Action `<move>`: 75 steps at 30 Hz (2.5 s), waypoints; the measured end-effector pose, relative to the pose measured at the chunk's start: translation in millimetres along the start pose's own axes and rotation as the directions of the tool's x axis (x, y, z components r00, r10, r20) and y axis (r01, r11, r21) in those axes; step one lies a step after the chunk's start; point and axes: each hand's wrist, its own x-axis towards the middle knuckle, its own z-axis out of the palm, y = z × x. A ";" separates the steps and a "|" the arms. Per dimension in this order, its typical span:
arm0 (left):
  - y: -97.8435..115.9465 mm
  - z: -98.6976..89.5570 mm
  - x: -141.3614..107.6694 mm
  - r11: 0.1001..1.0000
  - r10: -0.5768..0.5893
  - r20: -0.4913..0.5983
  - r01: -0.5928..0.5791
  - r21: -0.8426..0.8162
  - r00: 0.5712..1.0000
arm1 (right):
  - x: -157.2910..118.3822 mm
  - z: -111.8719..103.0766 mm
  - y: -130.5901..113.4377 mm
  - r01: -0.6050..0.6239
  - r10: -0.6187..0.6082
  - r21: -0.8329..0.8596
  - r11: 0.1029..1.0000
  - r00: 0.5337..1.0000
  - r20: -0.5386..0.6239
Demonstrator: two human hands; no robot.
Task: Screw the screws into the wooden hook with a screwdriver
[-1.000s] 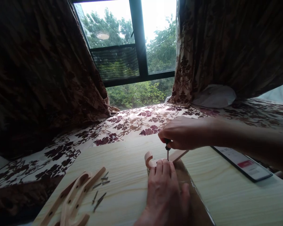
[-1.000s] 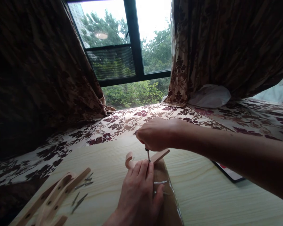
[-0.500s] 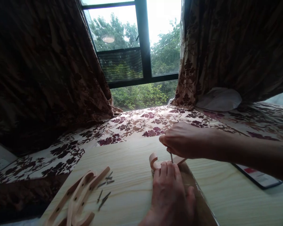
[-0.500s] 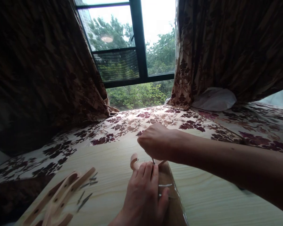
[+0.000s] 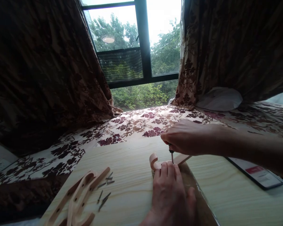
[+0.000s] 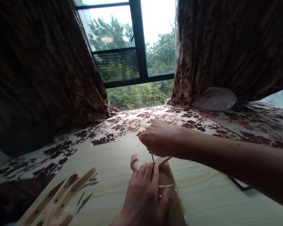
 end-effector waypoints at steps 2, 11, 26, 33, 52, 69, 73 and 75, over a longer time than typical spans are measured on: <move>0.4 -0.9 0.7 1.000 -0.009 0.012 0.010 -0.016 1.000 | 1.5 2.7 -1.5 0.007 -0.007 -0.007 1.000 1.000 -0.003; -2.3 7.0 -2.4 1.000 0.031 -0.013 -0.031 0.004 0.999 | 1.3 4.9 2.3 -0.030 0.030 -0.021 0.999 1.000 -0.009; -3.0 4.3 -2.2 1.000 0.020 0.018 -0.020 0.005 1.000 | 1.0 4.8 7.0 -0.032 0.032 -0.011 0.999 0.999 0.025; -2.2 2.8 -2.4 1.000 0.017 0.001 -0.017 -0.009 1.000 | 1.0 9.4 8.9 0.025 -0.025 0.018 1.000 1.000 0.015; -0.9 1.6 -1.9 1.000 0.003 -0.028 -0.003 -0.019 1.000 | 1.1 8.4 8.9 0.004 -0.005 0.034 0.999 1.000 0.023; 0.7 -1.5 0.0 1.000 -0.015 0.002 0.015 -0.017 1.000 | 0.9 11.2 9.5 0.044 -0.043 0.048 0.998 0.999 -0.030; 0.2 -1.6 -0.7 1.000 -0.006 0.006 0.006 -0.008 1.000 | 1.5 8.8 4.9 -0.001 0.001 0.016 1.000 1.000 -0.011; 0.3 -1.2 -1.5 1.000 -0.002 0.001 0.002 -0.007 1.000 | 0.3 5.1 5.2 -0.006 0.006 0.011 1.000 1.000 -0.005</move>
